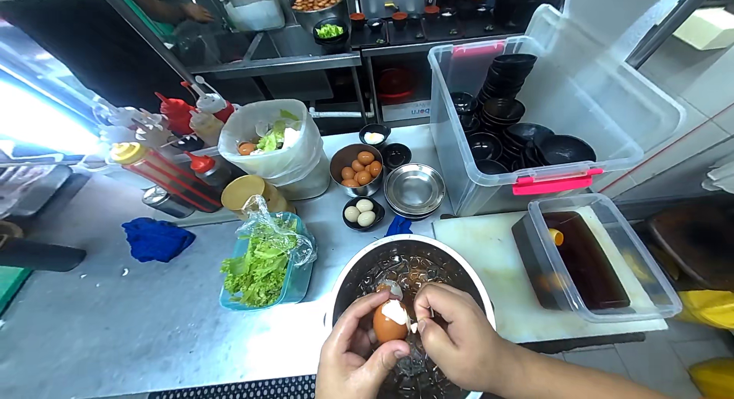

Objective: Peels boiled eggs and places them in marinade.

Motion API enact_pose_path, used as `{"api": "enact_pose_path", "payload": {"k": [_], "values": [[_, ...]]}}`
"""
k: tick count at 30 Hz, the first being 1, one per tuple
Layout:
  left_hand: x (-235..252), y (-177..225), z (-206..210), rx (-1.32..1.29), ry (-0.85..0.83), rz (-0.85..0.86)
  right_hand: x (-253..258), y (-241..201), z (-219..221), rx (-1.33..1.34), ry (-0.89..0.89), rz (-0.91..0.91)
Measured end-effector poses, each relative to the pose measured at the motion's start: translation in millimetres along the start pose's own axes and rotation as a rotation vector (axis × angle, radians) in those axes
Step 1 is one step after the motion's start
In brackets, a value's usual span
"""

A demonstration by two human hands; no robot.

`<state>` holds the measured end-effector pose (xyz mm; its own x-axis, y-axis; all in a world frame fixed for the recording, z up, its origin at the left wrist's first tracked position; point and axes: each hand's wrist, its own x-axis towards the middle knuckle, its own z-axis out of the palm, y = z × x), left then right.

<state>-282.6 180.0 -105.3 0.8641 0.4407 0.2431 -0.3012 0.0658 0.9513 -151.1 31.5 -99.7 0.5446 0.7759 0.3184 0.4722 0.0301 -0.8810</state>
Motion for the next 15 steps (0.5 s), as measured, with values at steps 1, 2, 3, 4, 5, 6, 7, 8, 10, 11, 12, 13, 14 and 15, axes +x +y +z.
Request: {"api": "enact_pose_path", "payload": {"k": [1,2,3,4,5,6,7,8,10,11,12,13,14,15], "values": [[0.1,0.4,-0.1,0.001,0.011,0.003,-0.3,0.2,-0.6,0.009,-0.012,0.011],[0.1,0.9,0.1,0.005,0.02,0.003,-0.5,-0.1,-1.0,0.019,-0.018,0.018],[0.3,1.3,0.7,0.006,0.026,0.005,-0.5,-1.1,-1.3,0.018,-0.019,0.025],[0.3,1.2,1.2,0.007,0.03,0.009,-0.6,-2.2,-1.1,0.013,-0.015,0.032],[0.2,0.9,1.6,0.01,0.034,0.013,-0.9,-3.4,-0.8,0.005,-0.007,0.037],[0.1,0.4,1.6,0.016,0.037,0.02,-1.0,-4.4,-0.7,0.0,0.004,0.037],[0.3,-0.1,1.7,0.025,0.042,0.025,-0.9,-5.0,-0.5,-0.003,0.017,0.033],[0.4,-0.7,1.7,0.034,0.047,0.032,-1.0,-5.3,-0.3,-0.007,0.03,0.029],[-0.3,-2.5,1.6,0.049,0.05,0.047,-1.3,-5.7,-0.2,-0.025,0.055,0.029],[-0.6,-3.1,1.7,0.058,0.048,0.053,-1.4,-5.7,-0.1,-0.038,0.068,0.031],[-0.9,-4.0,1.7,0.068,0.045,0.06,-1.5,-5.7,0.0,-0.051,0.079,0.032],[-1.1,-5.0,1.7,0.077,0.042,0.069,-1.4,-5.7,0.2,-0.065,0.087,0.035],[-1.2,-5.7,1.6,0.085,0.039,0.076,-1.3,-5.8,0.4,-0.078,0.092,0.036],[-1.3,-5.8,1.7,0.092,0.037,0.081,-1.1,-6.2,0.6,-0.088,0.096,0.037]]}}
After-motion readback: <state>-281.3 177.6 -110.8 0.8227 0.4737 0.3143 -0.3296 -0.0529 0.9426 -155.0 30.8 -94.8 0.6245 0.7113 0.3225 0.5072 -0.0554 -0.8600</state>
